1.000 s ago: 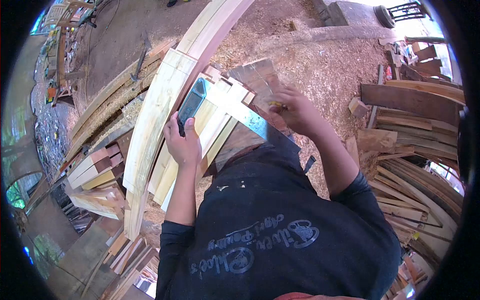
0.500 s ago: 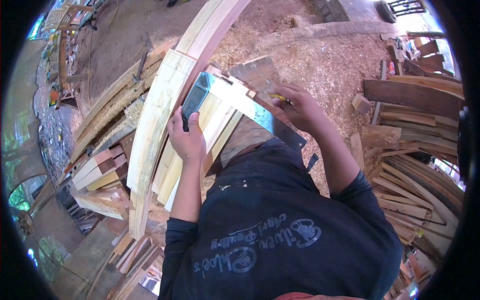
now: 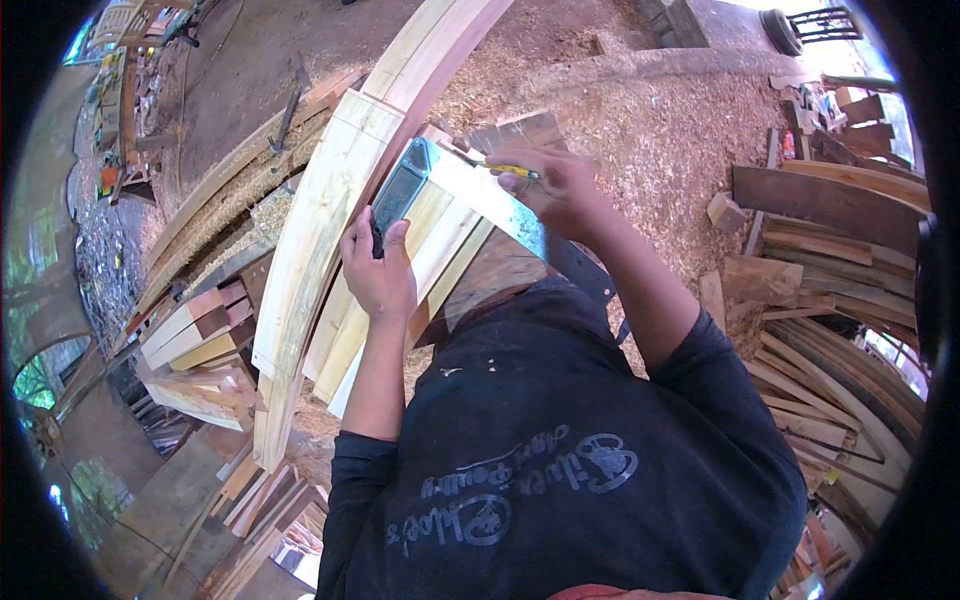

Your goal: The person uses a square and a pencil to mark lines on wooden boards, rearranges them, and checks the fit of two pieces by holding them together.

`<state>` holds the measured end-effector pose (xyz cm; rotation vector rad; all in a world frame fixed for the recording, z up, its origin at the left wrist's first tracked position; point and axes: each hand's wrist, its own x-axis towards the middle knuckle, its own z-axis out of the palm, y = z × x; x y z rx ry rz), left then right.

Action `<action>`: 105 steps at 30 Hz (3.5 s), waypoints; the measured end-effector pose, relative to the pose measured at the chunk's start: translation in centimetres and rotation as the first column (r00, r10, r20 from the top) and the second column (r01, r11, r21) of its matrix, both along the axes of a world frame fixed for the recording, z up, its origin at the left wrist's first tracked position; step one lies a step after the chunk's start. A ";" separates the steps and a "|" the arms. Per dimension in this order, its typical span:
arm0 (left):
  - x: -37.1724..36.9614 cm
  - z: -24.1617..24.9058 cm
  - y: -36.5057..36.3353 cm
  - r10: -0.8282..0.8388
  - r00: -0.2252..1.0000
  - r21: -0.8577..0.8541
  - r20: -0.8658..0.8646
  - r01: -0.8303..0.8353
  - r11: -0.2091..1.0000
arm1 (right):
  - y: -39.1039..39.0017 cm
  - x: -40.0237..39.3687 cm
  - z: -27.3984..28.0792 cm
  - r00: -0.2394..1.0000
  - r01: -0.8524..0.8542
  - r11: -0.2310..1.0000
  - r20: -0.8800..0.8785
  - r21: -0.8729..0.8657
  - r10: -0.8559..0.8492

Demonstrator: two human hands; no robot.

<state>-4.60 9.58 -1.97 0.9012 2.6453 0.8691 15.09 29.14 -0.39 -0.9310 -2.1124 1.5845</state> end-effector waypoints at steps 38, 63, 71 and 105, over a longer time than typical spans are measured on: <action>0.1 0.6 -0.1 0.017 1.000 -0.043 0.001 -0.017 0.999 | 0.9 -0.4 0.4 0.962 -0.234 0.950 0.190 0.205 0.196; -6.9 10.5 -6.0 0.365 0.874 0.461 -0.321 -0.192 0.866 | -7.2 -2.6 18.3 0.837 -0.540 0.839 -0.146 -0.063 0.528; -12.3 10.0 -20.8 0.359 0.700 0.739 0.618 -0.673 0.040 | -12.7 -7.1 15.5 0.802 -0.565 0.784 -0.051 0.257 0.595; -0.2 1.6 -18.1 0.512 0.313 0.192 0.800 -0.942 0.275 | -20.4 -21.8 0.1 0.362 -0.859 0.203 0.278 0.470 0.890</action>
